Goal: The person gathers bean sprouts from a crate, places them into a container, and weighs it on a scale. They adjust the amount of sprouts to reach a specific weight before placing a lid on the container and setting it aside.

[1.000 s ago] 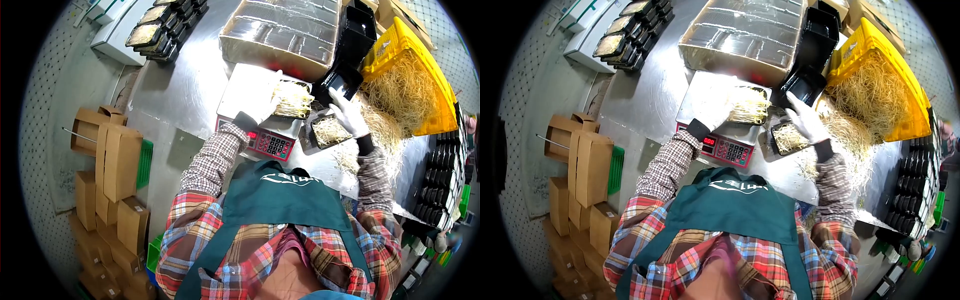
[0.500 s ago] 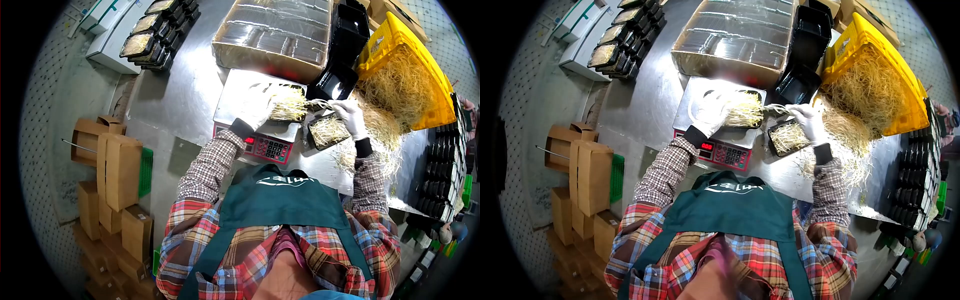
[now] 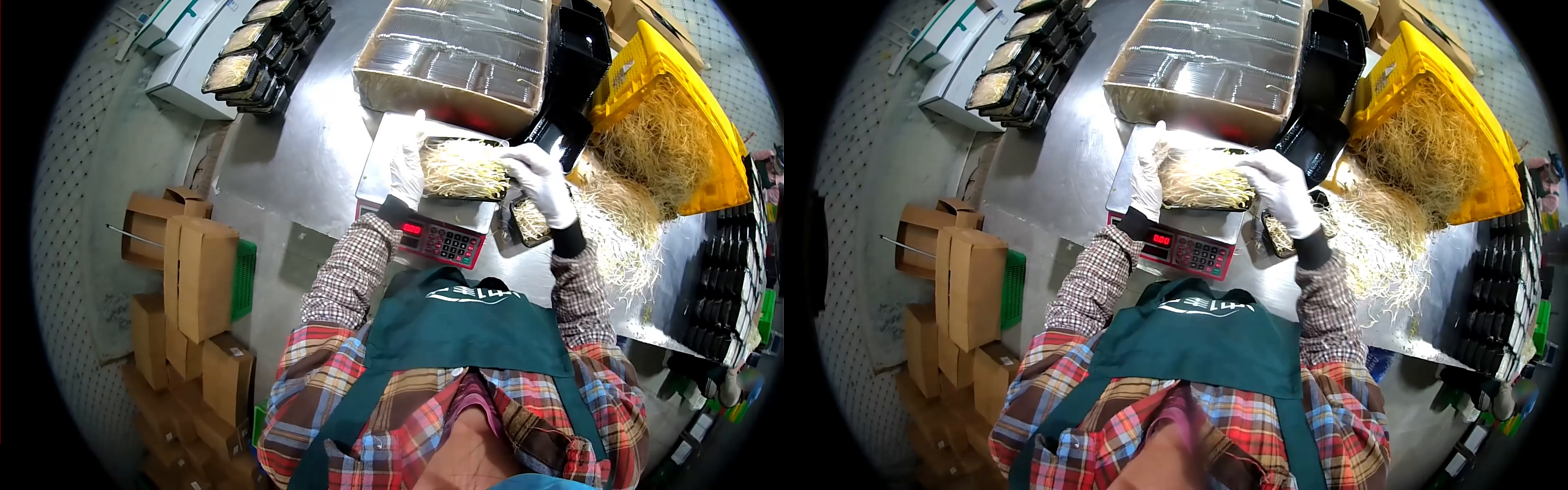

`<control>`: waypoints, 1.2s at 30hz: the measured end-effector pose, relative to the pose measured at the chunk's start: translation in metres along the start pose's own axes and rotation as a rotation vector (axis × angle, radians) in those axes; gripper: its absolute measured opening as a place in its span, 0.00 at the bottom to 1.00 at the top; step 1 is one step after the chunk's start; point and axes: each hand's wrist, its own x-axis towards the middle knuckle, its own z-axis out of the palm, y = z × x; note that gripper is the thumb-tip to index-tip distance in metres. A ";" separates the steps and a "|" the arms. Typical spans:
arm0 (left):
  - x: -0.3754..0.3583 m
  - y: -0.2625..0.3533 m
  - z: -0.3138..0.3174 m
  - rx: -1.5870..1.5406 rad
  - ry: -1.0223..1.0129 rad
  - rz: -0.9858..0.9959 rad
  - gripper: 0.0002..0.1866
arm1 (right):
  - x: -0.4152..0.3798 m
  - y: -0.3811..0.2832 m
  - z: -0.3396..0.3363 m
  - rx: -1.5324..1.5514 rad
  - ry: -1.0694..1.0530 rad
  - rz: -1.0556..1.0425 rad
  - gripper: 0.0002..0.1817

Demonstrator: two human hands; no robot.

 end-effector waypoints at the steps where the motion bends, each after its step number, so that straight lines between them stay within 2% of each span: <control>1: 0.000 0.002 0.002 -0.026 0.016 0.006 0.36 | 0.005 0.014 0.011 -0.067 -0.021 -0.018 0.11; 2: 0.000 0.005 0.002 -0.053 0.033 0.011 0.33 | 0.010 0.020 0.021 -0.134 -0.042 -0.035 0.12; 3: -0.001 0.010 0.000 0.151 -0.033 0.016 0.30 | 0.013 0.025 0.027 -0.415 -0.018 -0.089 0.16; 4: -0.005 0.015 -0.004 0.355 -0.096 0.020 0.27 | 0.015 0.028 0.026 -0.474 -0.021 -0.119 0.21; 6: -0.005 0.022 -0.003 0.668 -0.180 0.123 0.24 | 0.017 0.041 0.033 -0.356 0.036 -0.139 0.27; 7: -0.004 0.023 0.005 0.775 -0.205 0.222 0.24 | 0.018 0.049 0.036 -0.276 0.049 -0.083 0.28; 9: -0.006 0.019 0.014 0.912 -0.241 0.415 0.22 | 0.014 0.064 0.057 -0.307 0.133 -0.043 0.27; 12: -0.011 -0.004 0.012 0.787 -0.293 0.364 0.20 | 0.010 0.068 0.088 -0.397 0.224 -0.079 0.22; 14: -0.015 -0.019 0.007 0.758 -0.287 0.219 0.18 | 0.002 0.073 0.110 -0.356 0.200 -0.017 0.21; 15: -0.015 -0.022 0.006 0.743 -0.285 0.146 0.18 | -0.001 0.069 0.117 -0.399 0.239 -0.059 0.19; 16: -0.012 -0.025 0.007 0.766 -0.277 0.157 0.17 | -0.002 0.072 0.121 -0.464 0.268 -0.119 0.18; 18: -0.014 -0.021 0.010 0.811 -0.257 0.167 0.15 | 0.006 0.057 0.112 -0.435 0.196 -0.022 0.17; 19: -0.014 -0.019 0.009 0.888 -0.232 0.223 0.14 | 0.010 0.061 0.111 -0.536 0.246 -0.150 0.17; 20: -0.012 -0.014 0.009 0.905 -0.233 0.221 0.16 | 0.013 0.042 0.107 -0.601 0.284 -0.106 0.16; 22: -0.011 -0.007 0.013 0.931 -0.236 0.219 0.18 | 0.019 0.031 0.102 -0.629 0.227 -0.097 0.15; 25: -0.004 -0.023 0.013 1.064 -0.378 0.069 0.18 | 0.026 0.062 0.105 -0.724 0.084 -0.038 0.12; 28: -0.006 -0.015 0.010 1.048 -0.350 0.212 0.19 | 0.027 0.072 0.093 -0.794 0.082 -0.186 0.11; 29: -0.006 -0.009 0.009 0.992 -0.304 0.250 0.18 | 0.027 0.051 0.084 -0.670 0.080 -0.063 0.11; 30: -0.008 0.000 0.006 0.933 -0.260 0.288 0.17 | 0.029 0.034 0.071 -0.530 0.116 -0.061 0.13; 31: -0.013 0.010 0.003 0.873 -0.217 0.321 0.16 | 0.027 0.047 0.060 -0.484 0.133 -0.073 0.14; 32: -0.016 0.024 0.000 0.860 -0.221 0.289 0.17 | 0.027 0.059 0.049 -0.439 0.150 -0.087 0.15; 33: -0.018 0.040 -0.002 0.848 -0.225 0.259 0.17 | 0.027 0.037 0.035 -0.269 0.091 -0.012 0.16; 34: -0.019 0.048 -0.006 0.834 -0.232 0.228 0.17 | 0.020 0.042 0.036 -0.147 0.173 0.079 0.18; 35: -0.018 0.043 -0.013 0.830 -0.319 0.192 0.24 | 0.017 0.049 0.039 -0.120 0.228 0.089 0.19; 36: -0.018 0.043 -0.008 0.906 -0.311 0.223 0.28 | 0.016 0.058 0.043 -0.092 0.283 0.096 0.19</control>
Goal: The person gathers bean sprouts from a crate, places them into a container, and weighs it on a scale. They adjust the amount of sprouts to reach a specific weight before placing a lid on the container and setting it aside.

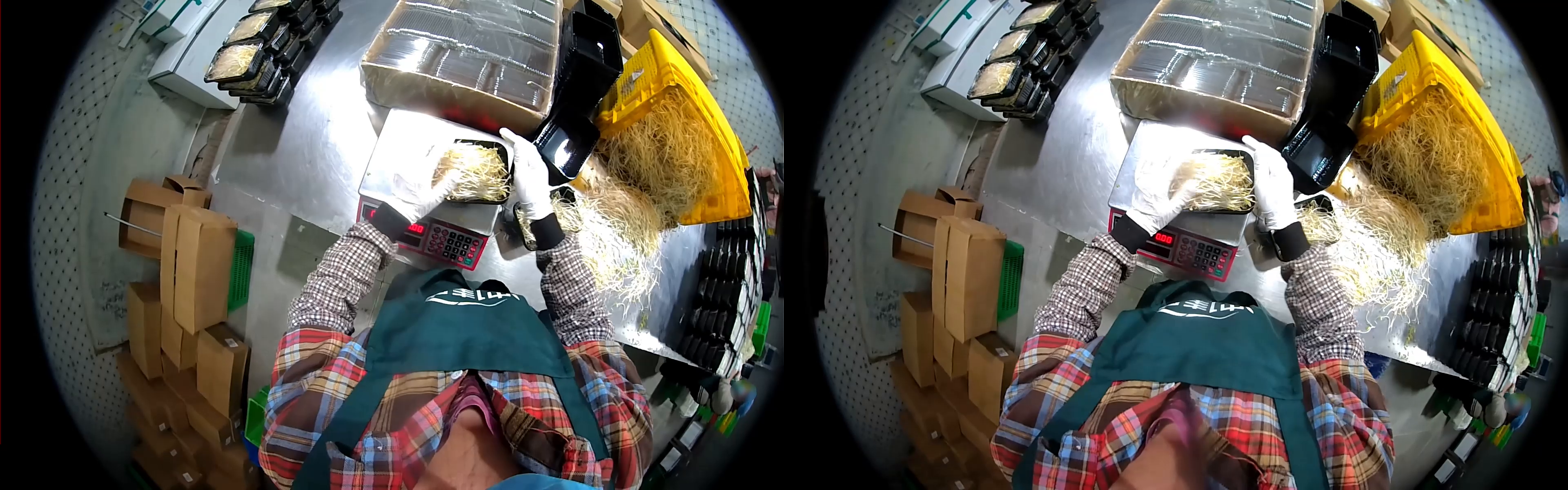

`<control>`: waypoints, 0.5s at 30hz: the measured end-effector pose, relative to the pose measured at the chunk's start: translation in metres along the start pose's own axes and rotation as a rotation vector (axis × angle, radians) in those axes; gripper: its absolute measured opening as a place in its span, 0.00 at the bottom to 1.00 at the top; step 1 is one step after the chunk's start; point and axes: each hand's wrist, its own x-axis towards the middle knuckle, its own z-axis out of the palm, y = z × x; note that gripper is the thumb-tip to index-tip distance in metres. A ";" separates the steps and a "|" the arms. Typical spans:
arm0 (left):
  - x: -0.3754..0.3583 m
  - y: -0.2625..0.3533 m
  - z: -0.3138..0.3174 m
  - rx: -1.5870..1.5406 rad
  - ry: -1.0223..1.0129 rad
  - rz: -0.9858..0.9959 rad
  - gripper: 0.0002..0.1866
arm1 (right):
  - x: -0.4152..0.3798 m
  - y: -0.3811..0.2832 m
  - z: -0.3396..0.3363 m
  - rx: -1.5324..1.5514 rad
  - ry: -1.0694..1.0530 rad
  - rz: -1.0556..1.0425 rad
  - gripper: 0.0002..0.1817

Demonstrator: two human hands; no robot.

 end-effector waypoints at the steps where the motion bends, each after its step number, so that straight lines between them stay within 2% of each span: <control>1: 0.002 0.006 0.004 0.082 0.009 0.016 0.33 | 0.001 0.008 0.008 -0.112 0.013 -0.134 0.19; 2: 0.004 0.011 0.007 0.165 0.018 0.031 0.37 | -0.001 0.001 0.019 -0.020 0.016 -0.105 0.19; 3: 0.012 0.011 0.005 0.165 -0.051 0.133 0.47 | -0.003 -0.004 0.029 -0.041 0.010 -0.098 0.19; 6: 0.020 -0.001 0.023 -0.074 -0.134 0.140 0.47 | -0.006 0.011 0.057 -0.202 0.032 -0.154 0.16; 8: 0.017 -0.011 0.031 -0.017 -0.153 0.135 0.46 | -0.011 0.029 0.070 -0.371 0.093 -0.208 0.14; 9: 0.016 -0.014 0.033 -0.002 -0.157 0.138 0.45 | -0.010 0.033 0.074 -0.389 0.118 -0.235 0.13; 12: 0.019 -0.021 0.035 0.017 -0.220 0.104 0.44 | -0.005 0.038 0.078 -0.283 0.073 -0.029 0.14; 15: 0.022 -0.016 0.029 -0.007 -0.240 0.099 0.44 | 0.001 0.042 0.065 -0.307 0.002 -0.200 0.13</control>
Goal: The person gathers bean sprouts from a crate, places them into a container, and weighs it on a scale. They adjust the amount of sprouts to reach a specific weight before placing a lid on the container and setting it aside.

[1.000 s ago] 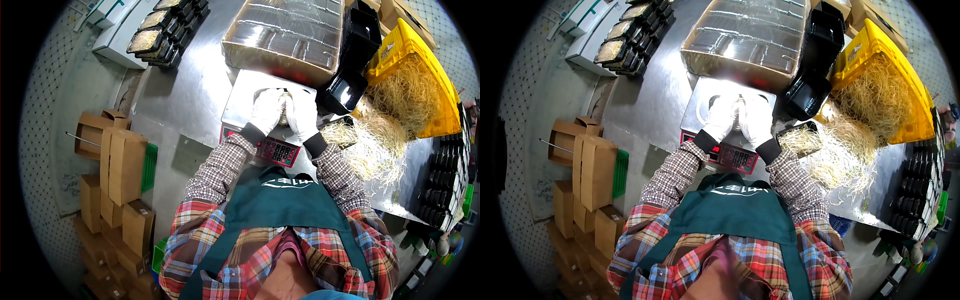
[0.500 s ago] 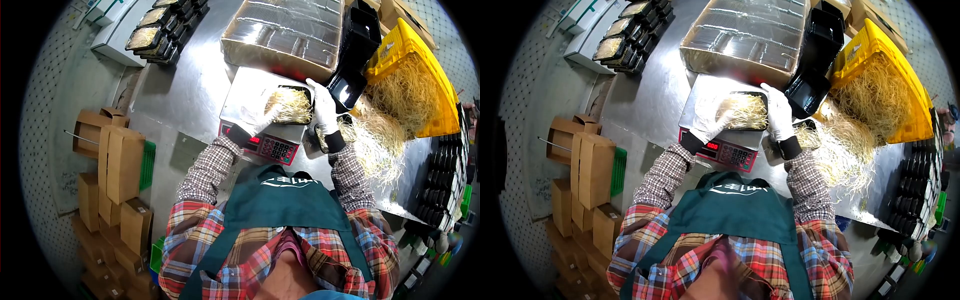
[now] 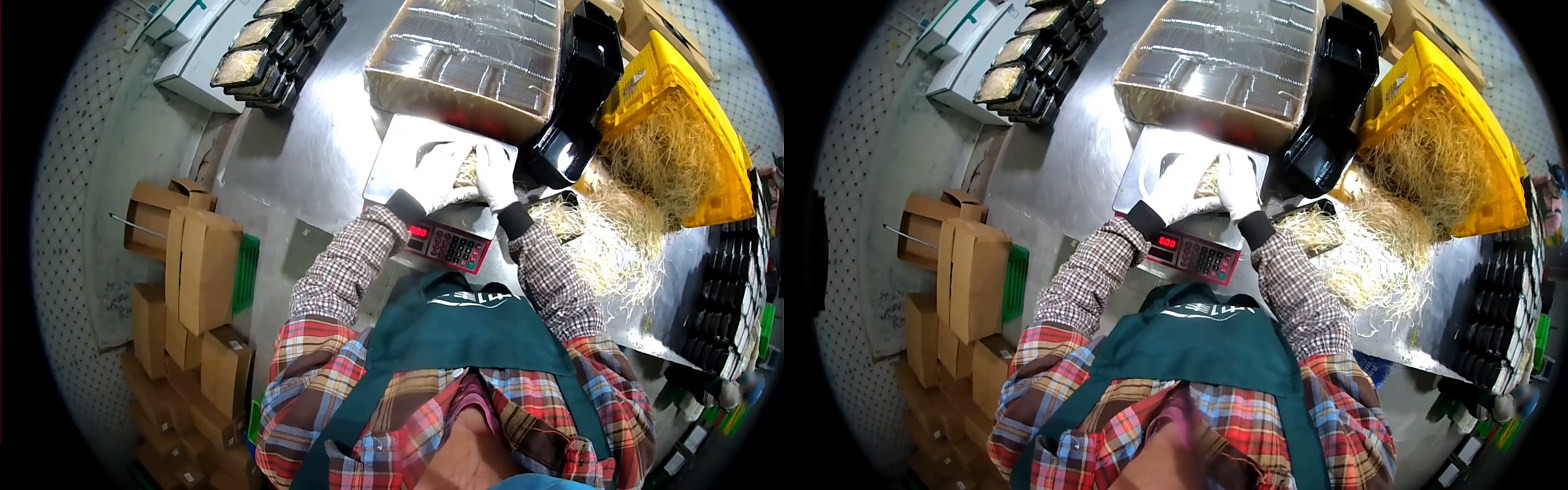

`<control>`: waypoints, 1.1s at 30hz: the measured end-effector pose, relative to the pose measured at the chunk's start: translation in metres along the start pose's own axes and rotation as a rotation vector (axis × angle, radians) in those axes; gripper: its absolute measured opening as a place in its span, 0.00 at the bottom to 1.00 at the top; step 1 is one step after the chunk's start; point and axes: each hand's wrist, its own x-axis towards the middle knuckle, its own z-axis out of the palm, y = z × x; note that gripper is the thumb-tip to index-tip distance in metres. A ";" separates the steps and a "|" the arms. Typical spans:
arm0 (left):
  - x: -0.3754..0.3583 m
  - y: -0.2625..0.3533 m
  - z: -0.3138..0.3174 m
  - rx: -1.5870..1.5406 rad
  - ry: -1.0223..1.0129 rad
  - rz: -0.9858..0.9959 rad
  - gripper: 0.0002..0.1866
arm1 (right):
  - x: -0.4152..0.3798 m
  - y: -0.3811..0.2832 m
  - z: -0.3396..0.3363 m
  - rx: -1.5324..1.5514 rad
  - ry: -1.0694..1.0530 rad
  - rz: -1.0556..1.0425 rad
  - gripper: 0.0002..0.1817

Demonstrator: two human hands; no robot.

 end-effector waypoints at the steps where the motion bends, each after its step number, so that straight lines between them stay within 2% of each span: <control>1: -0.001 0.002 -0.003 -0.014 0.003 0.006 0.45 | -0.001 0.003 -0.004 0.001 -0.031 -0.069 0.13; 3: -0.004 0.012 -0.017 0.022 -0.001 -0.003 0.43 | -0.001 -0.021 -0.029 0.135 -0.020 0.126 0.12; 7: -0.015 0.006 -0.011 0.052 0.020 -0.072 0.42 | -0.008 -0.035 -0.052 0.120 -0.006 0.009 0.12; 8: -0.016 0.009 -0.009 0.007 0.074 -0.067 0.32 | -0.010 -0.036 -0.051 0.140 -0.009 -0.009 0.13; 11: -0.001 0.006 0.015 -0.109 0.089 -0.178 0.23 | -0.014 -0.038 -0.024 0.011 -0.023 -0.048 0.15; 12: 0.000 0.007 0.017 -0.007 0.109 -0.120 0.18 | -0.013 -0.036 -0.017 -0.038 -0.031 -0.084 0.16; 17: -0.010 0.002 0.004 0.014 0.241 0.073 0.18 | 0.001 -0.036 -0.039 -0.035 -0.074 -0.129 0.12; 18: -0.014 0.003 -0.005 0.026 0.268 0.105 0.18 | 0.014 -0.043 -0.054 0.003 -0.002 -0.162 0.11; 21: -0.035 0.005 -0.044 0.007 0.261 0.022 0.18 | 0.056 -0.025 -0.088 0.028 0.166 -0.177 0.09; 22: -0.032 0.012 -0.065 0.027 0.281 0.019 0.17 | 0.072 -0.011 -0.097 -0.053 0.157 -0.184 0.08; 23: -0.037 0.003 -0.061 -0.269 0.406 0.029 0.18 | 0.087 0.005 -0.104 -0.133 0.150 -0.193 0.07; 25: -0.050 -0.006 -0.068 -0.190 0.385 -0.098 0.21 | 0.108 0.044 -0.100 -0.208 0.097 -0.223 0.07; 26: -0.052 -0.008 -0.068 -0.162 0.375 -0.098 0.24 | 0.118 0.059 -0.094 -0.254 0.062 -0.312 0.08; 28: -0.052 -0.010 -0.064 -0.106 0.354 -0.102 0.31 | 0.133 0.071 -0.087 -0.258 -0.007 -0.309 0.10; 29: -0.050 -0.005 -0.065 -0.164 0.224 -0.261 0.35 | 0.140 0.066 -0.085 -0.266 -0.010 -0.327 0.11; 30: -0.045 0.004 -0.069 -0.224 0.092 -0.417 0.40 | 0.143 0.060 -0.084 -0.211 -0.028 -0.251 0.11; 33: -0.049 -0.009 -0.043 -0.431 -0.003 -0.410 0.62 | 0.141 0.019 -0.081 -0.038 -0.213 -0.328 0.18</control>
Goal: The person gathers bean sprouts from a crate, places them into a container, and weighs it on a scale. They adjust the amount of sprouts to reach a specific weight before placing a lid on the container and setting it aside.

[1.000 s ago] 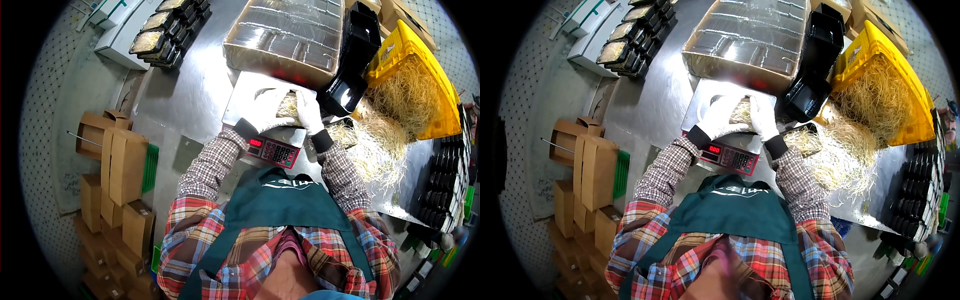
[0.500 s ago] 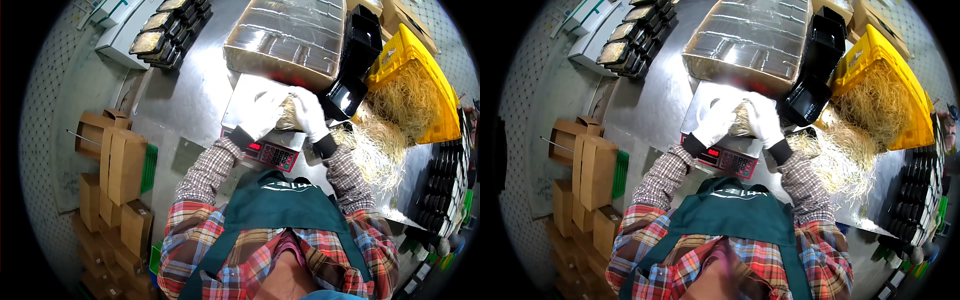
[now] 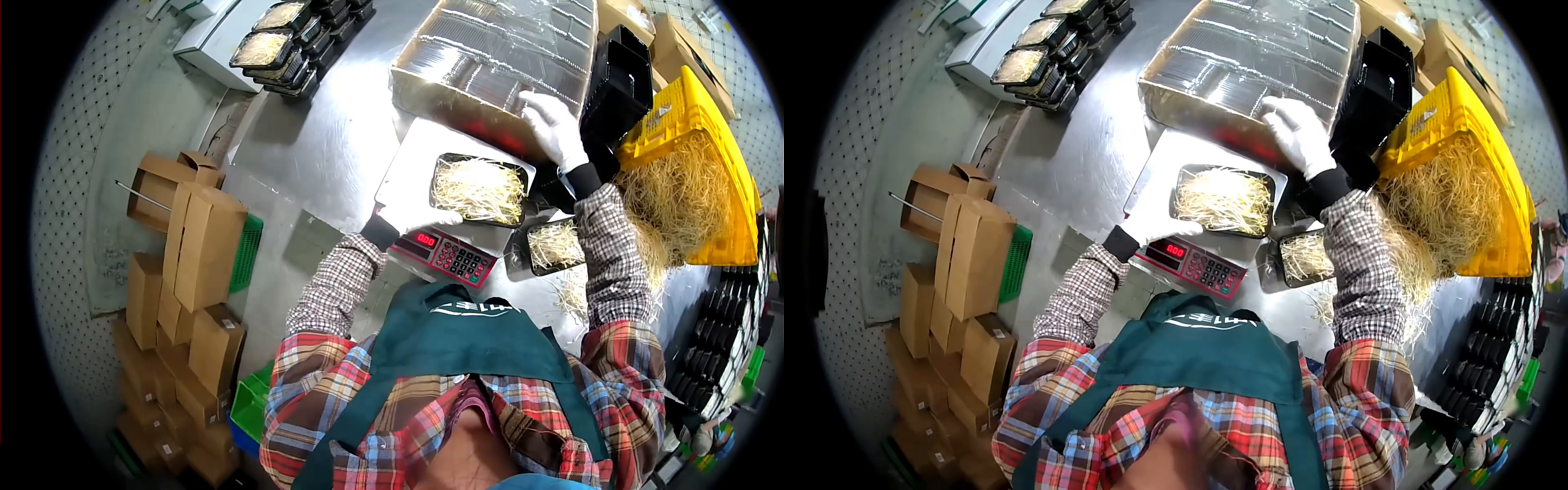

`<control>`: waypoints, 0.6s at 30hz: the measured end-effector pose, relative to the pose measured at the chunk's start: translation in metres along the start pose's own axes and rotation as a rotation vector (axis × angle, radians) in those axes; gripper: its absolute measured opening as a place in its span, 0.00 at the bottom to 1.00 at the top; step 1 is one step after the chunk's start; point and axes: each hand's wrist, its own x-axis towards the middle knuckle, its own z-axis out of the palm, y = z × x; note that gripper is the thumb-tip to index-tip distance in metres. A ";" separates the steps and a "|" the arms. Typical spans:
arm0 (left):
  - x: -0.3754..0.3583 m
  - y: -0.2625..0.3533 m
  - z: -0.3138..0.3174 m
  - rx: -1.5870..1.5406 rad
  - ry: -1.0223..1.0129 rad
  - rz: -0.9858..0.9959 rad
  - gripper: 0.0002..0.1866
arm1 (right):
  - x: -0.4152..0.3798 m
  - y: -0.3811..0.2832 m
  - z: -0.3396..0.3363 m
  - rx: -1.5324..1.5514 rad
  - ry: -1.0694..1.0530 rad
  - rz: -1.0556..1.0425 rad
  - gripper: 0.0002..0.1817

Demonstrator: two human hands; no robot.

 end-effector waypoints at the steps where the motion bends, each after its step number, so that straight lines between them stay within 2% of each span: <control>1: 0.002 -0.010 0.008 0.165 0.024 0.036 0.64 | -0.004 -0.017 0.009 0.029 -0.085 -0.035 0.21; 2: 0.003 -0.014 0.013 0.330 0.047 0.072 0.66 | -0.013 -0.034 0.019 0.058 -0.170 -0.068 0.25; 4: 0.007 0.000 0.012 0.355 0.047 0.117 0.63 | -0.038 -0.065 0.035 0.168 -0.391 -0.071 0.29; 8: 0.017 0.009 0.012 0.454 0.057 0.248 0.53 | -0.076 -0.115 0.040 -0.156 -0.350 -0.004 0.32; 9: 0.021 -0.003 0.016 0.294 -0.007 0.224 0.49 | -0.080 -0.119 0.045 -0.143 -0.322 0.058 0.31; 10: 0.025 -0.014 0.019 0.135 -0.071 0.203 0.46 | -0.093 -0.110 0.059 -0.140 -0.192 -0.018 0.29; 11: 0.028 -0.010 0.017 0.230 -0.063 0.242 0.45 | -0.088 -0.111 0.058 -0.135 -0.213 0.015 0.29; 14: 0.036 0.002 0.017 0.421 -0.011 0.282 0.46 | -0.081 -0.104 0.056 -0.087 -0.281 0.036 0.29; 15: 0.038 0.010 0.013 0.469 -0.072 0.241 0.49 | -0.077 -0.101 0.049 -0.071 -0.321 0.023 0.30; 16: 0.037 0.014 0.008 0.460 -0.060 0.280 0.51 | -0.073 -0.100 0.040 -0.055 -0.363 0.010 0.30; 18: 0.030 0.020 0.001 0.440 -0.033 0.355 0.53 | -0.054 -0.097 0.017 -0.029 -0.287 -0.057 0.28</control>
